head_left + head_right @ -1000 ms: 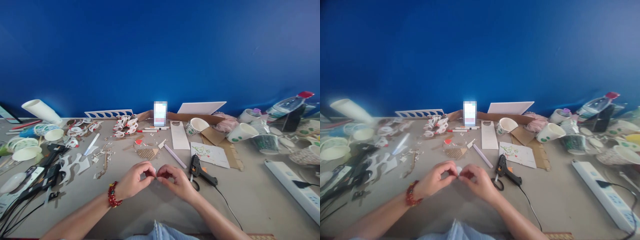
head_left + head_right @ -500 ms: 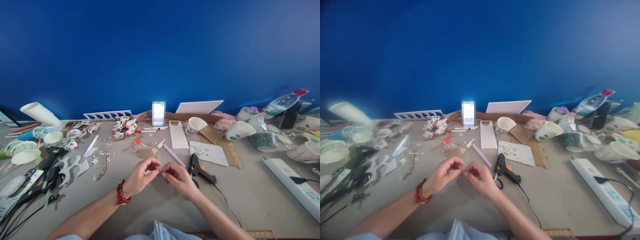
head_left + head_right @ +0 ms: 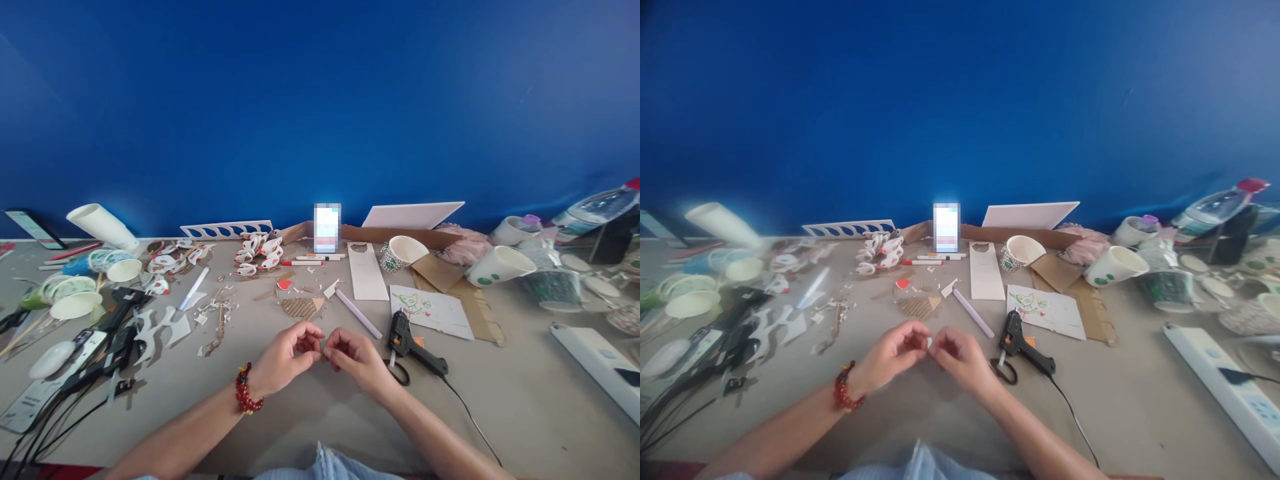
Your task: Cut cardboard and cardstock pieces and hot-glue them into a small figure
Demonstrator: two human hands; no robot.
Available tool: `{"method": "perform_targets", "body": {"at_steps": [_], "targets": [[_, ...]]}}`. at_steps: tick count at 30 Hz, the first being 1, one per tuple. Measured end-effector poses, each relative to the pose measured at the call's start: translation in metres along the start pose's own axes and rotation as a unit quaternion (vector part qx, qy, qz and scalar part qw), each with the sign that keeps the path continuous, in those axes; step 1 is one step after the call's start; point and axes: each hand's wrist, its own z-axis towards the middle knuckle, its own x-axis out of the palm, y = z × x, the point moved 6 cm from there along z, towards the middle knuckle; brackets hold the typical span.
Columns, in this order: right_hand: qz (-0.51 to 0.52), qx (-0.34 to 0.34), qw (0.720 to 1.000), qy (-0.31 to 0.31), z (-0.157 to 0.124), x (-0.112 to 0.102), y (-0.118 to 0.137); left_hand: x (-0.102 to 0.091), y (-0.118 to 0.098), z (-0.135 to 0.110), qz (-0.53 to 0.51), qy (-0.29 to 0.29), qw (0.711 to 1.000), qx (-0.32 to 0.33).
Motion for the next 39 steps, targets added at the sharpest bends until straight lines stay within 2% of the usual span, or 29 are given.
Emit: {"method": "perform_targets", "body": {"at_steps": [10,14,17,22,25,29,35,39], "targets": [[-0.031,-0.008,0.999,-0.009,-0.002,0.002,-0.003,0.000,0.001,-0.004,0.024,-0.006,1.000,-0.003],[-0.048,-0.009,0.999,-0.003,0.000,0.001,-0.006,-0.013,-0.008,-0.007,0.067,-0.027,0.997,-0.002],[-0.065,-0.018,0.998,-0.019,0.000,-0.005,-0.008,-0.028,-0.012,-0.008,0.118,-0.060,0.991,0.011],[-0.123,-0.027,0.992,-0.030,0.000,-0.008,-0.008,-0.038,0.001,-0.008,0.165,-0.083,0.983,0.015],[-0.190,-0.029,0.981,-0.021,-0.001,-0.006,-0.001,-0.038,0.009,-0.007,0.184,-0.099,0.978,0.021],[-0.276,-0.032,0.961,-0.006,-0.001,-0.004,0.010,-0.038,0.009,-0.006,0.231,-0.105,0.966,0.049],[-0.398,-0.090,0.913,0.019,0.002,0.005,0.018,-0.028,0.012,-0.012,0.361,0.001,0.931,0.044],[-0.418,-0.090,0.904,0.027,0.005,0.008,0.016,-0.025,0.003,-0.011,0.442,-0.039,0.893,0.075]]}}
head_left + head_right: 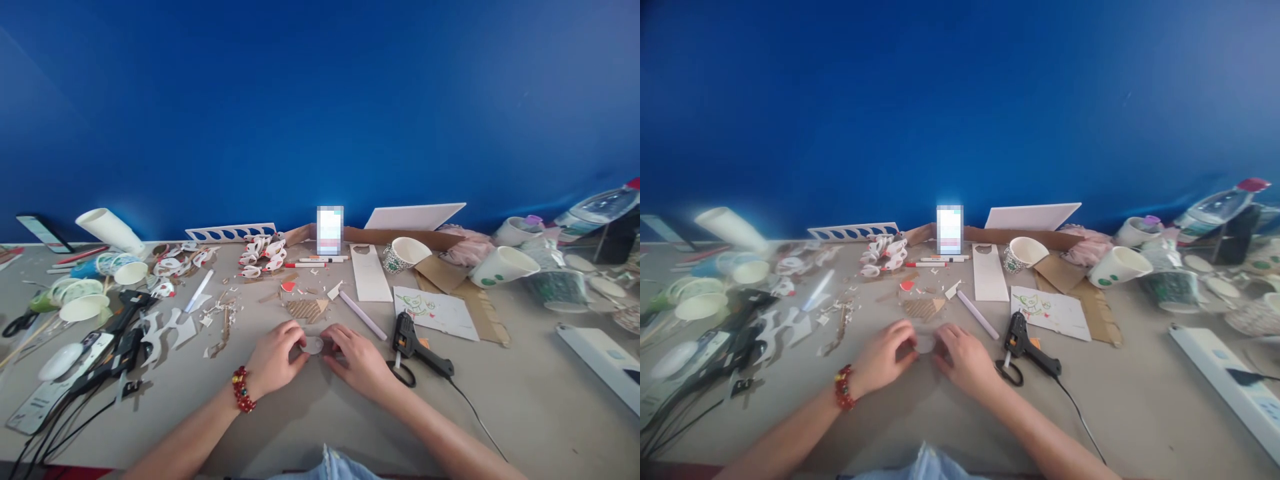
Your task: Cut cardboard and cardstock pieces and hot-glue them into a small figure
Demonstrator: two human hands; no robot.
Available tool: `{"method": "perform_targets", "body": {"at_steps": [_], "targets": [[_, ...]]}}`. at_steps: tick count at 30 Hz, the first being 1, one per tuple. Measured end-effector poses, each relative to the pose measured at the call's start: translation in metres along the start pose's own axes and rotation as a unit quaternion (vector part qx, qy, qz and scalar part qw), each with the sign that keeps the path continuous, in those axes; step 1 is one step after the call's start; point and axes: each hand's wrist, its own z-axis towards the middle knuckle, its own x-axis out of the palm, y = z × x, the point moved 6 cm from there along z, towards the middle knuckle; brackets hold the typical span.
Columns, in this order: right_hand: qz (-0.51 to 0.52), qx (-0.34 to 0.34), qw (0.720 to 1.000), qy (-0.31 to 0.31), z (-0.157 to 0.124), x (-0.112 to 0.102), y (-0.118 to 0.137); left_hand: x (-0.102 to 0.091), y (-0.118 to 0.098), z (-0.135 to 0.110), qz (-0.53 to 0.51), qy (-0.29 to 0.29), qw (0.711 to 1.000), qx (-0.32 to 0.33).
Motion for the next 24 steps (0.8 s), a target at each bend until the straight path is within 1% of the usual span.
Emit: {"method": "perform_targets", "body": {"at_steps": [2,4,7,9,11,12,13,14,15,17,18,19,20,21,24], "targets": [[0.008,0.004,1.000,0.001,0.001,0.001,-0.002,0.000,-0.008,0.004,0.047,-0.004,0.998,0.034],[0.020,0.006,1.000,-0.001,0.001,0.001,-0.005,0.004,-0.014,0.008,0.088,0.011,0.994,0.062],[0.058,0.006,0.998,-0.019,0.000,0.000,-0.008,0.007,-0.018,0.014,0.101,0.024,0.992,0.071],[0.109,0.004,0.993,-0.050,-0.002,-0.005,-0.010,0.004,-0.018,0.016,0.048,0.011,0.997,0.062],[0.177,0.004,0.979,-0.100,-0.005,-0.012,-0.012,-0.002,-0.014,0.016,-0.066,-0.004,0.997,0.040],[0.214,0.009,0.968,-0.127,-0.007,-0.016,-0.013,-0.003,-0.012,0.016,-0.145,-0.001,0.989,0.027],[0.253,0.018,0.955,-0.151,-0.009,-0.020,-0.015,-0.004,-0.010,0.015,-0.234,0.010,0.972,0.013],[0.294,0.030,0.941,-0.167,-0.010,-0.021,-0.018,-0.003,-0.008,0.014,-0.326,0.029,0.945,-0.002],[0.334,0.045,0.926,-0.172,-0.011,-0.021,-0.019,-0.001,-0.008,0.013,-0.412,0.049,0.910,-0.015],[0.408,0.064,0.898,-0.149,-0.010,-0.017,-0.020,0.002,-0.010,0.012,-0.543,0.074,0.836,-0.030],[0.441,0.064,0.886,-0.126,-0.009,-0.013,-0.019,0.004,-0.012,0.012,-0.583,0.077,0.809,-0.031],[0.468,0.062,0.876,-0.100,-0.008,-0.009,-0.017,0.005,-0.013,0.012,-0.606,0.077,0.792,-0.030],[0.490,0.058,0.866,-0.077,-0.008,-0.005,-0.015,0.006,-0.015,0.012,-0.616,0.076,0.784,-0.027],[0.507,0.054,0.858,-0.058,-0.007,-0.002,-0.013,0.008,-0.016,0.012,-0.618,0.076,0.782,-0.028],[0.536,0.062,0.841,-0.029,-0.008,0.005,-0.011,0.013,-0.017,0.012,-0.601,0.080,0.794,-0.038]]}}
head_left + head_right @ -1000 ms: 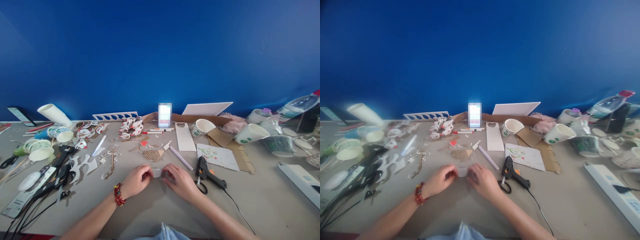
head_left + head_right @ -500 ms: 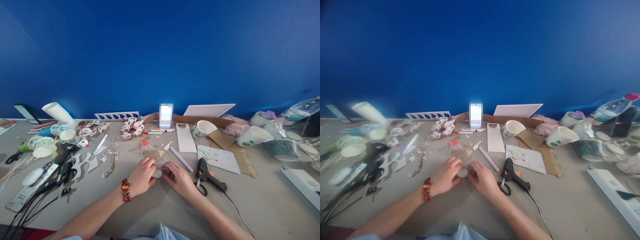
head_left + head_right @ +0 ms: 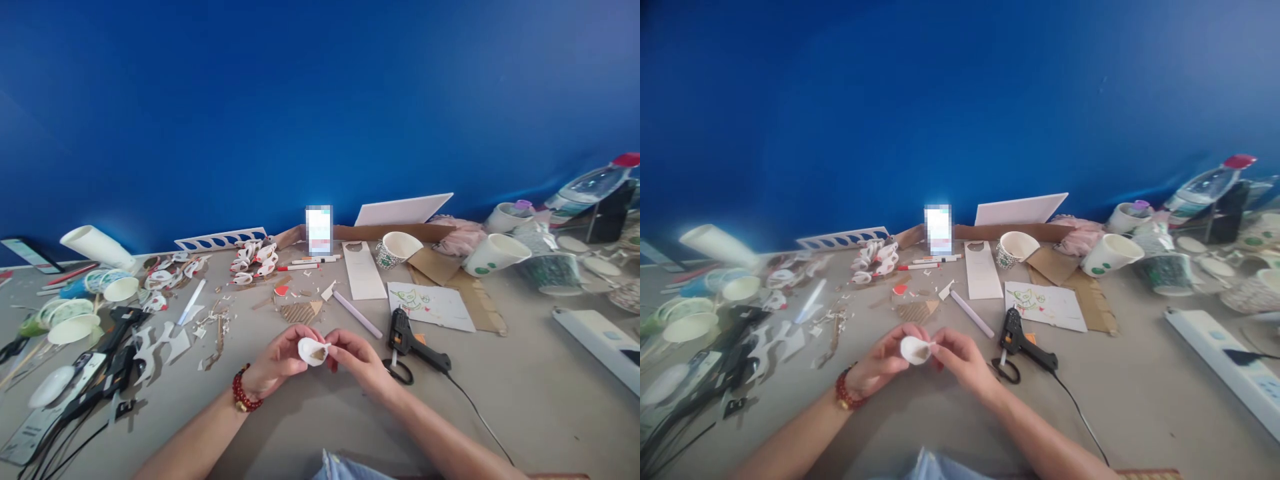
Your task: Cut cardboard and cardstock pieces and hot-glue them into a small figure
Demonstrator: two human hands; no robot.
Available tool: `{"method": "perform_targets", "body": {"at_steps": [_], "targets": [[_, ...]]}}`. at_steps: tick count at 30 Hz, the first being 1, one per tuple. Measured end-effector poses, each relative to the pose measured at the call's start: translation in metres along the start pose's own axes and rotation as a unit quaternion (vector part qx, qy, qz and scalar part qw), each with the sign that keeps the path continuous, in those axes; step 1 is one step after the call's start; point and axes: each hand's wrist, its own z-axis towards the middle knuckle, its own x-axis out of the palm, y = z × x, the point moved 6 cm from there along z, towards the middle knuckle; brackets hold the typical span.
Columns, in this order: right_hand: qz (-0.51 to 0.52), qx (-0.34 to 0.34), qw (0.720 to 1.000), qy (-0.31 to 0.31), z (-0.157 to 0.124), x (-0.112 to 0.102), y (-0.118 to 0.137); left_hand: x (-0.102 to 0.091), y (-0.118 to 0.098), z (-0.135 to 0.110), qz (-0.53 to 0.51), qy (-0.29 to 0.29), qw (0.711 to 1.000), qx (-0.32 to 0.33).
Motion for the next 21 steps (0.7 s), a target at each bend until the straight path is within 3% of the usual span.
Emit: {"method": "perform_targets", "body": {"at_steps": [11,17,21], "targets": [[0.009,0.011,1.000,0.016,-0.001,0.000,-0.013,-0.002,0.002,-0.003,0.088,0.013,0.996,0.025],[0.008,0.037,0.999,0.007,0.000,-0.002,-0.017,-0.005,-0.002,-0.005,0.221,0.000,0.969,0.111],[0.042,0.050,0.997,0.028,0.000,0.002,-0.017,-0.001,-0.006,-0.005,0.209,0.008,0.969,0.135]]}}
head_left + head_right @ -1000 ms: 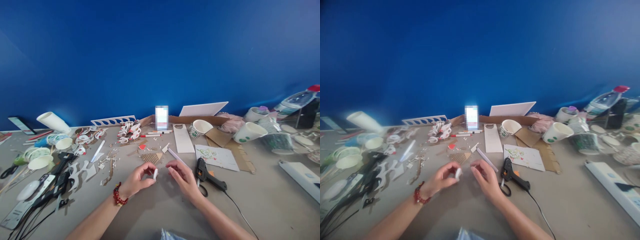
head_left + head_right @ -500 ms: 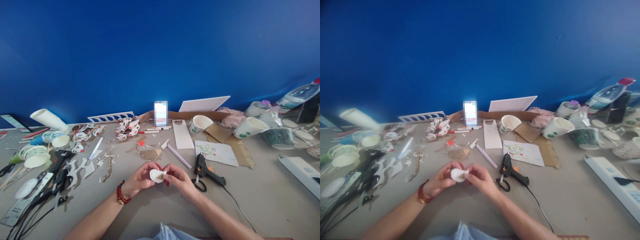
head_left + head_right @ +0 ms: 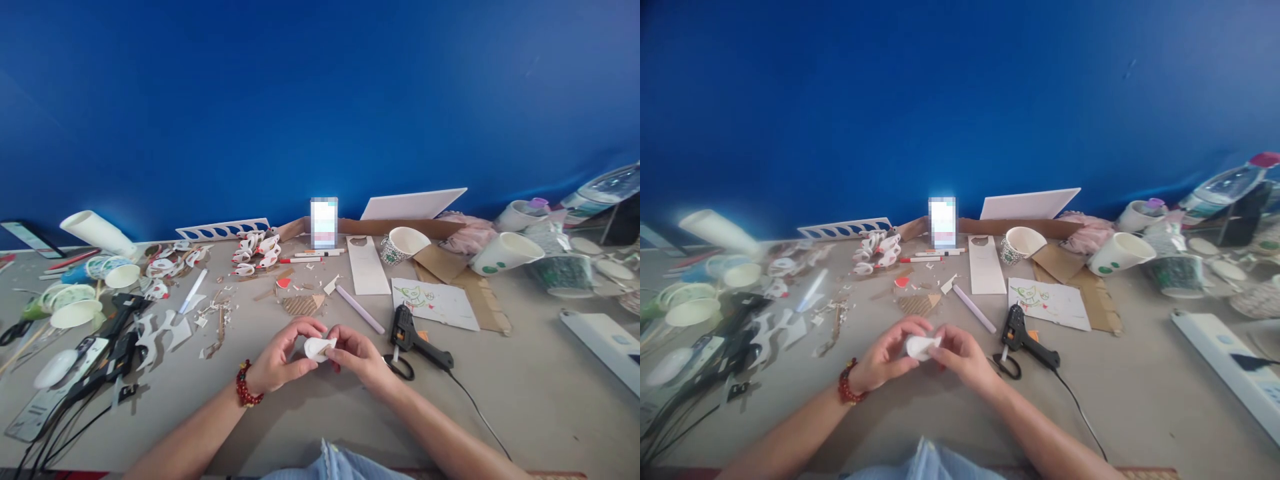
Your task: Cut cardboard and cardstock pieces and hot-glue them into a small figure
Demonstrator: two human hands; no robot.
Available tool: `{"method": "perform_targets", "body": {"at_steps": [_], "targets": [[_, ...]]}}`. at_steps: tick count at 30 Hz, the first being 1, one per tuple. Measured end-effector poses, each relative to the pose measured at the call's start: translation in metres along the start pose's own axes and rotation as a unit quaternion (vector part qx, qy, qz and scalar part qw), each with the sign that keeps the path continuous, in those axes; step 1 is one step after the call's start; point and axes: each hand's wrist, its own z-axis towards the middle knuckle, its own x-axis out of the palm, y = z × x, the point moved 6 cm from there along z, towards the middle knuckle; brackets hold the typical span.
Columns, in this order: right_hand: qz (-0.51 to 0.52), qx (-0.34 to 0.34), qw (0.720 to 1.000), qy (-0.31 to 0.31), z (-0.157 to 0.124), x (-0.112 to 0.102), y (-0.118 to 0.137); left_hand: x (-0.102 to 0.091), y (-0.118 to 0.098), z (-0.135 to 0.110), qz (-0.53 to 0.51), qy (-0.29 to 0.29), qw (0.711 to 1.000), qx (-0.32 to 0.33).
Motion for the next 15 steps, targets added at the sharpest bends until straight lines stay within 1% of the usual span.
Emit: {"method": "perform_targets", "body": {"at_steps": [2,4,6,8,10,11,13,15], "targets": [[0.005,0.001,1.000,0.011,0.000,0.002,0.001,0.001,-0.004,0.000,-0.033,0.005,0.999,0.005],[-0.009,-0.012,1.000,0.009,0.000,0.001,0.005,0.000,-0.009,0.000,-0.044,0.004,0.999,0.003],[-0.047,-0.036,0.998,-0.019,0.000,-0.005,0.009,-0.004,-0.012,0.000,0.009,-0.004,1.000,0.004],[-0.110,-0.058,0.989,-0.075,0.000,-0.015,0.014,-0.009,-0.015,0.001,0.129,-0.020,0.991,0.015],[-0.184,-0.069,0.973,-0.123,0.000,-0.023,0.018,-0.010,-0.014,0.002,0.269,-0.033,0.962,0.026],[-0.222,-0.072,0.963,-0.135,0.000,-0.025,0.019,-0.009,-0.011,0.003,0.329,-0.035,0.943,0.026],[-0.293,-0.082,0.943,-0.134,0.000,-0.024,0.022,-0.005,-0.004,0.004,0.414,-0.026,0.910,0.019],[-0.355,-0.098,0.923,-0.111,0.000,-0.018,0.024,0.000,0.004,0.005,0.460,-0.014,0.888,0.007]]}}
